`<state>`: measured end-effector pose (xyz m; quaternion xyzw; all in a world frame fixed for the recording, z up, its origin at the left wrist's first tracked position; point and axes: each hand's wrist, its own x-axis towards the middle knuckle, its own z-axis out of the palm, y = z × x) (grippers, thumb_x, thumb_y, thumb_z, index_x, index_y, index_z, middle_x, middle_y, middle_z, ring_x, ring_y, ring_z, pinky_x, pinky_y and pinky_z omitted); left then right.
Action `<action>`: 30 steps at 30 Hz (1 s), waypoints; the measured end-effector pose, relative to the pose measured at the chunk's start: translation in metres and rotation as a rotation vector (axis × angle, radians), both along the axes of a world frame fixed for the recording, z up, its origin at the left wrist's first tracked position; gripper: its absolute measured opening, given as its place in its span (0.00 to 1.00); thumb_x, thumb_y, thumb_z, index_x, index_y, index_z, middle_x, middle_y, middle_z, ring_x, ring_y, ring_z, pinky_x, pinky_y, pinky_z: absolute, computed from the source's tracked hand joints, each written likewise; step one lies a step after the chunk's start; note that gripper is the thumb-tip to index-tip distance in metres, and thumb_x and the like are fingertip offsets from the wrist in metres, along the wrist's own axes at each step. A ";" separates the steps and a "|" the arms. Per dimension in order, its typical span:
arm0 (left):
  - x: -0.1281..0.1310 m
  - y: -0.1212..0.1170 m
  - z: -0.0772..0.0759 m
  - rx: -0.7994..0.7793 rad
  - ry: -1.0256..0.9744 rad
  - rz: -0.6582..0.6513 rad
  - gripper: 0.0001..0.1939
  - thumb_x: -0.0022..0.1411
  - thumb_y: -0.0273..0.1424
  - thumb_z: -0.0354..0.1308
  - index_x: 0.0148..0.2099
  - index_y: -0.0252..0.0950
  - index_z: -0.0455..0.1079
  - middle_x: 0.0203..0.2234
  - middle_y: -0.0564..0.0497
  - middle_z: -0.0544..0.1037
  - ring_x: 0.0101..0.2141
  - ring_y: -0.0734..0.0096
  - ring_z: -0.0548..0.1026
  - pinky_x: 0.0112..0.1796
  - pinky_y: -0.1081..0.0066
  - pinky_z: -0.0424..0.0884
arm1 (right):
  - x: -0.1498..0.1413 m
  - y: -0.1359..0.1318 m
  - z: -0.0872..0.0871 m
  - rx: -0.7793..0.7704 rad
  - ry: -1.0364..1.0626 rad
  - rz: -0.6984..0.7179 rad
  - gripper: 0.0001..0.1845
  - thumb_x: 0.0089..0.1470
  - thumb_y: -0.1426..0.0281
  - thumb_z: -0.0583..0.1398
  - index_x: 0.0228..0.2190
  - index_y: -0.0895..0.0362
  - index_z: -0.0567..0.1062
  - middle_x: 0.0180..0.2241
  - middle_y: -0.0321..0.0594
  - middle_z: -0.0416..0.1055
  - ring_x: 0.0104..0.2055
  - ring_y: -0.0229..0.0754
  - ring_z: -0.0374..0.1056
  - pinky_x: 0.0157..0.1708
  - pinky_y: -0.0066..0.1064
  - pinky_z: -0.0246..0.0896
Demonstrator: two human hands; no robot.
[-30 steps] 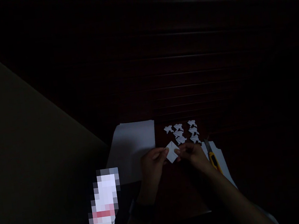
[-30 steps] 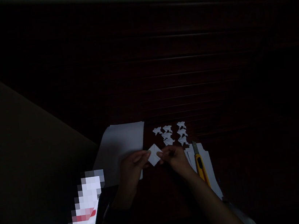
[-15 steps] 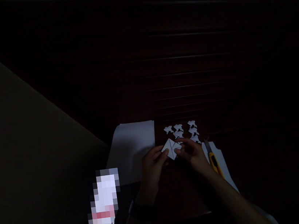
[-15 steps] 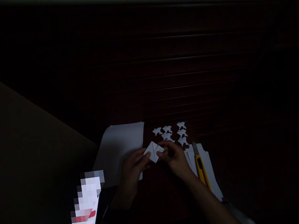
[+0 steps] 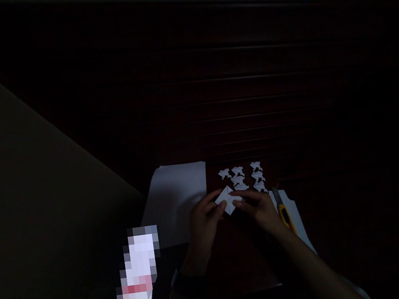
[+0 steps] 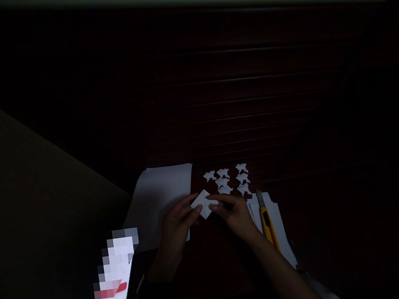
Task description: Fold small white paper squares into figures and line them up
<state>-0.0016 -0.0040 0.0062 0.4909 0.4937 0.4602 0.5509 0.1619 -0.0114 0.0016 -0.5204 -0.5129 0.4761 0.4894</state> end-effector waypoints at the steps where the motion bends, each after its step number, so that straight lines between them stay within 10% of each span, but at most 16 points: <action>1: 0.000 0.000 0.000 0.006 0.009 -0.008 0.21 0.54 0.36 0.60 0.50 0.36 0.71 0.26 0.50 0.78 0.28 0.69 0.75 0.28 0.74 0.70 | 0.000 0.000 -0.001 -0.002 0.003 0.000 0.14 0.47 0.66 0.63 0.38 0.53 0.78 0.36 0.40 0.76 0.38 0.46 0.70 0.39 0.38 0.64; 14: -0.004 0.002 -0.003 0.013 0.015 0.102 0.22 0.56 0.39 0.58 0.51 0.37 0.69 0.28 0.49 0.78 0.27 0.69 0.75 0.27 0.73 0.70 | 0.004 -0.003 0.005 -0.040 0.242 0.156 0.19 0.47 0.67 0.63 0.44 0.54 0.74 0.32 0.39 0.73 0.34 0.42 0.69 0.37 0.34 0.63; 30: 0.003 0.001 -0.001 -0.075 -0.028 -0.020 0.24 0.50 0.35 0.63 0.50 0.35 0.68 0.33 0.46 0.80 0.35 0.63 0.77 0.33 0.70 0.72 | 0.004 0.004 -0.006 0.019 0.068 -0.010 0.14 0.45 0.67 0.64 0.36 0.54 0.71 0.26 0.35 0.72 0.28 0.39 0.67 0.29 0.29 0.61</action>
